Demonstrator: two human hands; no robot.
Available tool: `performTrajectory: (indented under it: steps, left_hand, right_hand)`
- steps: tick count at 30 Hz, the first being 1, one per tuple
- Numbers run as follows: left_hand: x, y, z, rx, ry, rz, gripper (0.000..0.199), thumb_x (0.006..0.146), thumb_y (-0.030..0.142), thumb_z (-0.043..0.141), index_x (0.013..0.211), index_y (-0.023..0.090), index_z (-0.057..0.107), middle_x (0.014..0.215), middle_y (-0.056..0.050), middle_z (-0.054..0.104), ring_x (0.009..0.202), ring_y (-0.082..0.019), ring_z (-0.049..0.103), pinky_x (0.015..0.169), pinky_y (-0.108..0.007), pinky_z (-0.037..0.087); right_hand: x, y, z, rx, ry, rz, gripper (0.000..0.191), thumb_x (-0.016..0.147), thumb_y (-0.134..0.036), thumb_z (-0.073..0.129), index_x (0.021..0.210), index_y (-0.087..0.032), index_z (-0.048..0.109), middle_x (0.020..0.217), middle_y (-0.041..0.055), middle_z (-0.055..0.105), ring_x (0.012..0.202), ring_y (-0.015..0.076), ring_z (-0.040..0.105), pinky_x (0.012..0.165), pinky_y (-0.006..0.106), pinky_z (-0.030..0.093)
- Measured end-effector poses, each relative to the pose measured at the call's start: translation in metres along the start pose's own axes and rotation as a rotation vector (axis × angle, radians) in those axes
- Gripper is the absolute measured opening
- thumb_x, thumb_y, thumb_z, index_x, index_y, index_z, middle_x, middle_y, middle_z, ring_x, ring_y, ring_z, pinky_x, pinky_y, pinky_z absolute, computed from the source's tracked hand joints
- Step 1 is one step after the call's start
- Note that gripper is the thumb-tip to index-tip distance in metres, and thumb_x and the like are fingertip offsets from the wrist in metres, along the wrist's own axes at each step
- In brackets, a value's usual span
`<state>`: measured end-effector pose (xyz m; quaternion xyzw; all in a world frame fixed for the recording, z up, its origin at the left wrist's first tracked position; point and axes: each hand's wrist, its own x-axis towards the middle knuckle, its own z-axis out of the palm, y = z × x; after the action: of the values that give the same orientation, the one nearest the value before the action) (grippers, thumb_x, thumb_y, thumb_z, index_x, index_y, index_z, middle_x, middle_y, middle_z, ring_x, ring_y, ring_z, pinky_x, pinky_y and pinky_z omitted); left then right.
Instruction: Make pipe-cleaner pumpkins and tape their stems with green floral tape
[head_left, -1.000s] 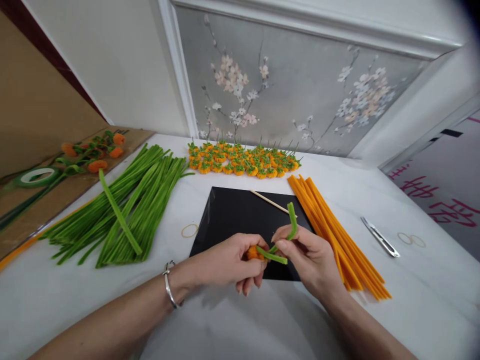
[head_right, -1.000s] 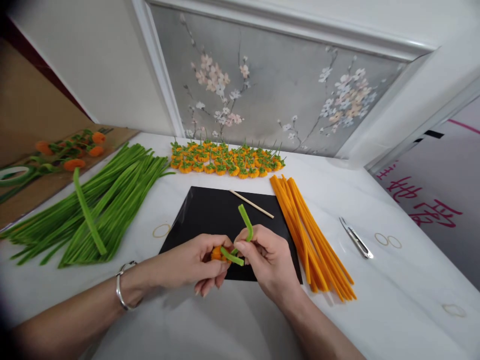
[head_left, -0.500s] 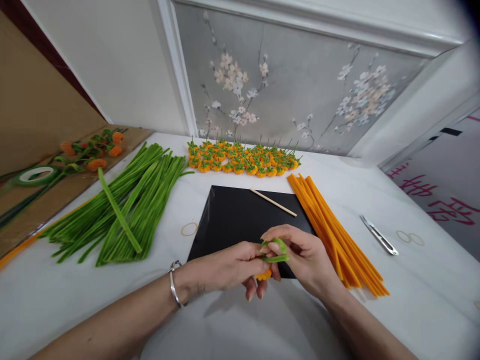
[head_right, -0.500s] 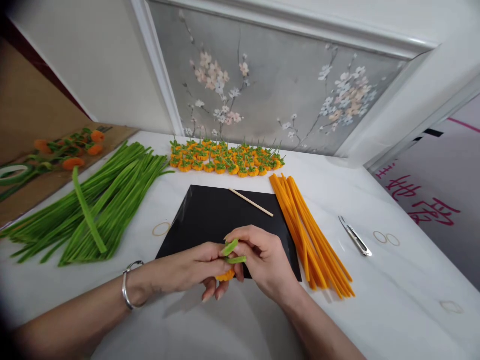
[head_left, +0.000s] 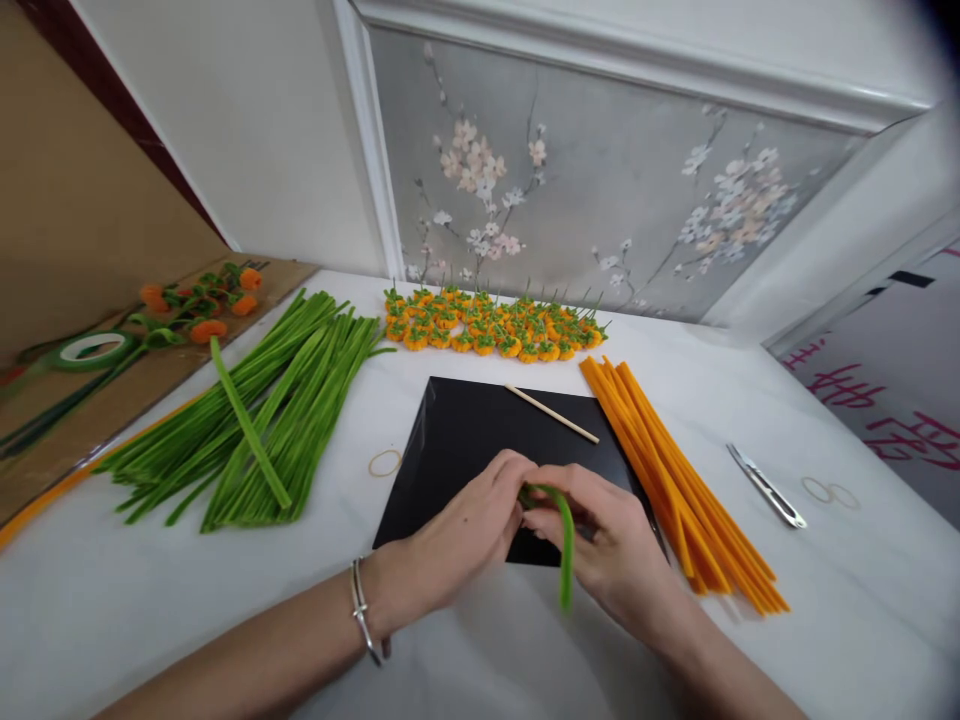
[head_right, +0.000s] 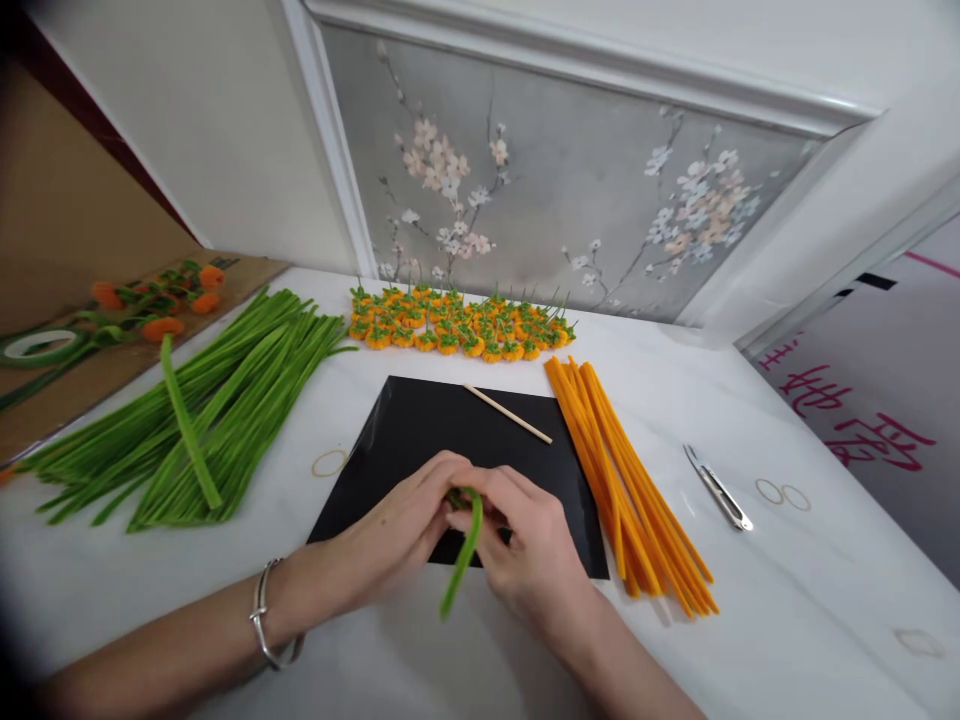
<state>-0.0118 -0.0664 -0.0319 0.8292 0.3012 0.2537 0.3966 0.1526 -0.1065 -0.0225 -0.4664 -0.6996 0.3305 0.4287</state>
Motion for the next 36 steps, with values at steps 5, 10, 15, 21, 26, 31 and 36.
performTrajectory:
  steps: [5, 10, 15, 21, 26, 31, 36]
  left_hand:
    - [0.000, 0.010, -0.014, -0.329, -0.018, -0.081, 0.050, 0.083, 0.007, 0.047, 0.130, 0.023, 0.036, 0.125, -0.008, 0.048, 0.111, -0.018, 0.050, 0.097, -0.035, 0.043]
    - [0.002, 0.008, -0.019, -0.521, 0.044, -0.177, 0.039, 0.084, 0.019, 0.057, 0.121, 0.020, 0.046, 0.108, -0.005, 0.056, 0.097, -0.015, 0.057, 0.089, -0.031, 0.047]
    - [0.001, 0.011, -0.016, -0.322, 0.155, -0.138, 0.030, 0.084, 0.018, 0.055, 0.115, 0.020, 0.056, 0.105, -0.004, 0.060, 0.089, -0.014, 0.058, 0.080, -0.027, 0.049]
    - [0.001, 0.017, -0.019, -0.110, 0.191, -0.006, 0.030, 0.084, 0.022, 0.058, 0.114, 0.018, 0.061, 0.109, -0.007, 0.061, 0.090, -0.015, 0.059, 0.075, -0.025, 0.049]
    - [0.000, 0.015, -0.017, -0.119, 0.187, -0.023, 0.031, 0.082, 0.027, 0.062, 0.112, 0.019, 0.063, 0.104, -0.006, 0.061, 0.084, -0.014, 0.059, 0.073, -0.024, 0.049]
    - [-0.001, 0.014, -0.013, -0.306, 0.181, -0.122, 0.033, 0.079, 0.027, 0.065, 0.112, 0.020, 0.064, 0.107, -0.006, 0.059, 0.084, -0.014, 0.059, 0.073, -0.025, 0.051]
    - [0.001, 0.016, -0.013, -0.548, 0.139, -0.172, 0.055, 0.074, 0.019, 0.069, 0.126, 0.026, 0.052, 0.106, -0.003, 0.056, 0.088, -0.013, 0.059, 0.078, -0.026, 0.051]
  right_hand:
    - [0.000, 0.004, -0.008, -0.035, 0.098, -0.190, 0.020, 0.085, -0.008, 0.055, 0.091, -0.021, 0.069, 0.088, 0.0055, 0.068, 0.076, 0.0153, 0.066, 0.066, 0.024, 0.055]
    - [-0.001, 0.015, -0.020, -0.111, 0.100, -0.320, 0.027, 0.084, -0.005, 0.056, 0.096, -0.023, 0.071, 0.093, 0.0060, 0.070, 0.083, 0.0167, 0.067, 0.074, 0.028, 0.055]
    - [0.001, 0.014, -0.024, 0.084, -0.091, -0.128, 0.024, 0.090, -0.015, 0.051, 0.096, -0.025, 0.072, 0.099, 0.0065, 0.068, 0.087, 0.0164, 0.066, 0.075, 0.027, 0.054]
    - [0.002, 0.011, -0.013, 0.401, -0.010, 0.200, 0.012, 0.083, -0.031, 0.064, 0.088, -0.020, 0.060, 0.079, 0.0017, 0.064, 0.070, 0.0133, 0.063, 0.066, 0.024, 0.054]
    - [-0.001, 0.018, -0.002, 0.233, 0.062, 0.152, 0.011, 0.082, -0.027, 0.064, 0.091, -0.020, 0.060, 0.078, 0.0020, 0.064, 0.071, 0.0153, 0.063, 0.064, 0.025, 0.053]
    - [-0.002, 0.015, -0.004, -0.176, 0.164, -0.145, 0.011, 0.084, -0.013, 0.057, 0.082, -0.020, 0.065, 0.080, 0.0035, 0.062, 0.071, 0.0144, 0.060, 0.064, 0.025, 0.051]
    - [-0.002, 0.013, -0.009, -0.331, 0.205, -0.300, 0.022, 0.086, -0.007, 0.050, 0.083, -0.021, 0.067, 0.083, 0.0054, 0.062, 0.074, 0.0151, 0.062, 0.065, 0.025, 0.052]
